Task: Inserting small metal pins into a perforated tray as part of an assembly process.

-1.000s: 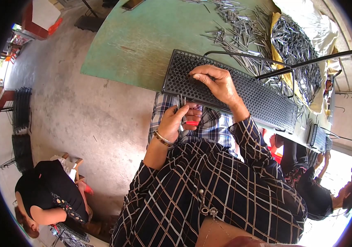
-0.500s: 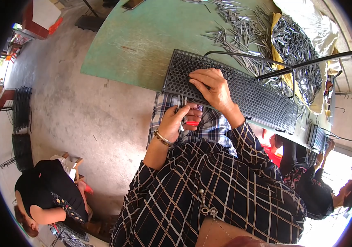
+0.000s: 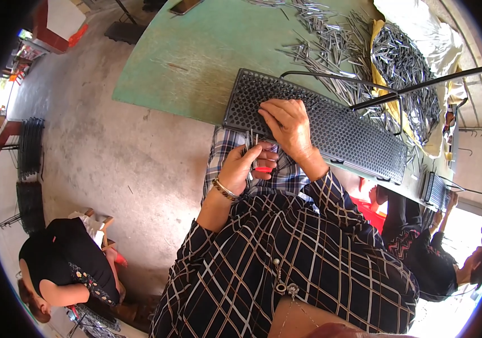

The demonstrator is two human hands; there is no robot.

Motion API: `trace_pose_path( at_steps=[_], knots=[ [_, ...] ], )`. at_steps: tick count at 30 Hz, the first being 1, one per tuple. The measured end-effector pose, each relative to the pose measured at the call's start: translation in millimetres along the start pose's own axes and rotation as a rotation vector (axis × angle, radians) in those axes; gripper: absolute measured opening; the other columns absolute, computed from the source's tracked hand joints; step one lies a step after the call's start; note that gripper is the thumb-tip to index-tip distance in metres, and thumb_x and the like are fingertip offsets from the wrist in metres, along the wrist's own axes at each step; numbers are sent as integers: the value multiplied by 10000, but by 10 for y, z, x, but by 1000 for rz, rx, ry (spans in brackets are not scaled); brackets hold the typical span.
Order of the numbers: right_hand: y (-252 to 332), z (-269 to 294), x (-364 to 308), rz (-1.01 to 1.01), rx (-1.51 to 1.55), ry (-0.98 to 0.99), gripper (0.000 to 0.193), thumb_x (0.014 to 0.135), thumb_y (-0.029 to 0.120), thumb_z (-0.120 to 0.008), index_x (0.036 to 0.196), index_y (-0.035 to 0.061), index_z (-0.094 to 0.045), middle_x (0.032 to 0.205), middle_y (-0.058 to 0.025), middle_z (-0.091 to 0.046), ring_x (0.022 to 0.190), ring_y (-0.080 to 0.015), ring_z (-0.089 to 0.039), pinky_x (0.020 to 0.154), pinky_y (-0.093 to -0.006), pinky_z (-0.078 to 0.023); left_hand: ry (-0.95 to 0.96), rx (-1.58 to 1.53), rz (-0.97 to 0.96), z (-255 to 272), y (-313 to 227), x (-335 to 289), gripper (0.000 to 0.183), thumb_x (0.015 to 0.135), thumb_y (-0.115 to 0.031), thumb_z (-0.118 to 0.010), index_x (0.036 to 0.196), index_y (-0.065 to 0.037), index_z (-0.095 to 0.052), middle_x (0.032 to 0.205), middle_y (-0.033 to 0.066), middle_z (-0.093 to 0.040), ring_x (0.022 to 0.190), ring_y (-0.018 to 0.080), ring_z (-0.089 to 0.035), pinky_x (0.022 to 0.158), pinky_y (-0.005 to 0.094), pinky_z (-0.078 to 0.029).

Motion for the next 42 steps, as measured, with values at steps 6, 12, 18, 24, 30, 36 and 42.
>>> trace_pose_path(
  at_steps=[6, 12, 18, 24, 30, 36, 42],
  knots=[
    [-6, 55, -19, -60, -6, -109, 146, 745, 98, -713, 883, 56, -697, 891, -53, -668, 815, -225, -615, 724, -340, -434, 5, 11, 0, -13, 12, 10, 321, 961, -275, -493, 1140, -22, -579, 958, 109, -662, 807, 170, -657, 617, 291, -571],
    [-38, -21, 8, -90, 18, 44, 120, 764, 90, -697, 878, 56, -699, 944, -70, -654, 781, -244, -605, 762, -340, -441, 15, -6, -8, 9, 29, 4, 327, 964, -269, -487, 1153, -14, -567, 984, 122, -655, 836, 179, -653, 624, 298, -569],
    [-143, 157, -3, -279, 283, 10, 161, 832, 127, -672, 926, -2, -685, 943, -94, -651, 799, -210, -625, 702, -304, -482, 61, -7, -29, -92, -30, -7, 337, 969, -254, -477, 1183, -1, -538, 998, 139, -647, 856, 204, -654, 635, 313, -569],
    [-219, -89, -384, -810, 746, 477, 189, 868, 156, -668, 910, -28, -685, 742, -40, -645, 679, -77, -564, 601, -231, -460, 167, 89, -99, -246, -106, 4, 366, 971, -274, -482, 1187, 18, -524, 1010, 145, -644, 873, 212, -655, 638, 314, -570],
    [-424, -53, -387, -837, 741, 295, 200, 859, 162, -682, 925, -26, -693, 745, -31, -663, 672, -63, -561, 592, -214, -455, 66, 64, -93, -174, -29, 59, 393, 963, -311, -498, 1196, 5, -526, 1016, 127, -646, 868, 197, -653, 630, 313, -574],
    [-462, 184, -69, -599, 500, 11, 186, 846, 161, -691, 894, -19, -687, 718, -54, -659, 639, -70, -563, 575, -227, -460, 45, 8, -92, -121, -18, 77, 393, 959, -322, -505, 1185, -2, -542, 1008, 130, -652, 852, 182, -653, 624, 307, -572],
    [-405, 191, 28, -463, 357, -47, 144, 827, 127, -690, 881, -7, -687, 770, -98, -667, 647, -146, -619, 598, -264, -487, 20, 13, -65, -65, 24, 66, 372, 963, -301, -499, 1183, -4, -548, 994, 131, -655, 816, 170, -651, 617, 302, -570]
  ],
)
Point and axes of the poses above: each hand's wrist, its own x-axis towards the middle knuckle, its own z-axis out of the back of the hand, y = z × x, the point moved 8 cm from there along x, towards the middle knuckle
